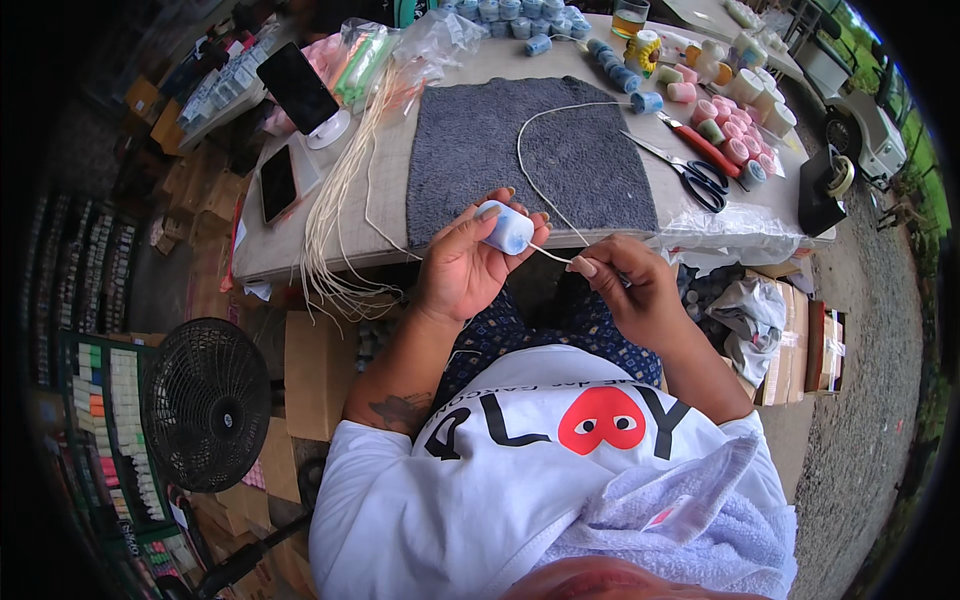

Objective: The person sits at a table and assembles small decorative items by wrapping white string around small cylindrical objects. They pick up objects, wrap the string, and place them on the table. Scissors are used to cut the string.

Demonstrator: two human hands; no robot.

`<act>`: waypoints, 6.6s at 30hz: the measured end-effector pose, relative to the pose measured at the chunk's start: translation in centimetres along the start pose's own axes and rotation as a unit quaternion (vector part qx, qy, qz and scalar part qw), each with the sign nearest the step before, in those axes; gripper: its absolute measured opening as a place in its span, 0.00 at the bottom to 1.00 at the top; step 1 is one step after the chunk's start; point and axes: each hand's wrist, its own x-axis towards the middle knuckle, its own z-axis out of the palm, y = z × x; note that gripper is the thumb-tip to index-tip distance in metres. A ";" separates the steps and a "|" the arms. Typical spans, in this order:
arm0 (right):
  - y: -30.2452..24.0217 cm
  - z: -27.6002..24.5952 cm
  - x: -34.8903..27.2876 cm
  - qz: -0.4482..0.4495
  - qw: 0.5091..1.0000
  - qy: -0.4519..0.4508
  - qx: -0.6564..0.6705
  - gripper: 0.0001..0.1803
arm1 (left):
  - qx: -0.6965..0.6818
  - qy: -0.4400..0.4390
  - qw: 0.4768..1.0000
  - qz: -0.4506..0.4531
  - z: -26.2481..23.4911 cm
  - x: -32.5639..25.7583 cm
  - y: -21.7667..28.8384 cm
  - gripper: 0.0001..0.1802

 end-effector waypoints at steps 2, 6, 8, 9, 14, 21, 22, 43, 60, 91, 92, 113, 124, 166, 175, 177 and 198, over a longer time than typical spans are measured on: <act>0.5 0.2 0.0 -0.015 1.000 0.001 0.005 0.04 | 0.003 -0.004 1.000 -0.005 0.0 0.0 0.0 0.20; 0.7 0.2 0.2 -0.021 1.000 -0.006 0.001 0.03 | 0.016 -0.014 1.000 -0.013 0.4 -0.1 -0.1 0.21; 0.4 0.3 0.2 -0.023 1.000 -0.007 -0.009 0.03 | 0.022 -0.015 1.000 -0.012 0.4 -0.2 -0.1 0.21; 0.1 0.3 0.3 -0.021 1.000 -0.005 -0.012 0.03 | 0.024 -0.015 1.000 -0.010 0.4 -0.2 -0.1 0.21; -0.7 0.1 0.5 -0.011 0.999 -0.013 -0.042 0.03 | 0.069 -0.006 0.998 0.009 0.7 -0.4 -0.1 0.21; -0.2 1.0 0.9 -0.064 0.997 0.017 -0.045 0.11 | 0.189 0.020 0.976 0.102 1.2 -0.2 -2.0 0.27; 0.0 1.1 0.8 -0.073 0.996 0.020 -0.044 0.13 | 0.184 0.025 0.976 0.111 1.3 -0.2 -2.0 0.28; 3.7 2.3 -0.5 -0.087 0.975 0.067 0.193 0.27 | 0.192 0.035 0.973 0.126 2.4 -0.3 -2.2 0.37; 3.4 2.1 -0.8 -0.064 0.989 0.069 0.118 0.26 | 0.197 0.000 0.973 0.116 2.4 -0.3 -3.0 0.43; -17.8 -15.7 -5.5 -0.536 0.688 -0.453 0.187 0.08 | 0.348 0.090 0.926 0.117 1.0 -6.9 6.5 0.19; -18.8 -16.0 -5.6 -0.548 0.667 -0.478 0.163 0.08 | 0.352 0.120 0.922 0.112 0.6 -6.9 6.6 0.18; -7.7 -3.8 -2.1 -0.053 0.797 -0.260 0.543 0.22 | 0.322 0.122 0.929 0.138 0.1 -7.4 5.5 0.16; -6.9 -4.6 -1.6 -0.036 0.835 -0.215 0.506 0.18 | 0.284 0.154 0.942 0.094 -2.0 -6.7 5.8 0.17; 16.9 -18.1 3.5 0.271 0.812 0.010 -0.516 0.10 | 0.395 0.135 0.895 0.155 -6.8 3.0 3.1 0.17; 13.2 -19.7 -1.6 0.312 0.820 -0.023 -0.480 0.07 | 0.149 0.106 0.980 0.072 -2.8 2.5 3.4 0.17; 13.5 -18.4 -1.7 0.280 0.839 0.064 -0.462 0.13 | 0.159 0.100 0.980 0.060 -2.1 2.6 2.5 0.17; 6.3 -11.6 -5.5 0.104 0.973 0.161 -0.133 0.15 | 0.083 0.106 0.990 0.028 -2.2 3.8 1.9 0.22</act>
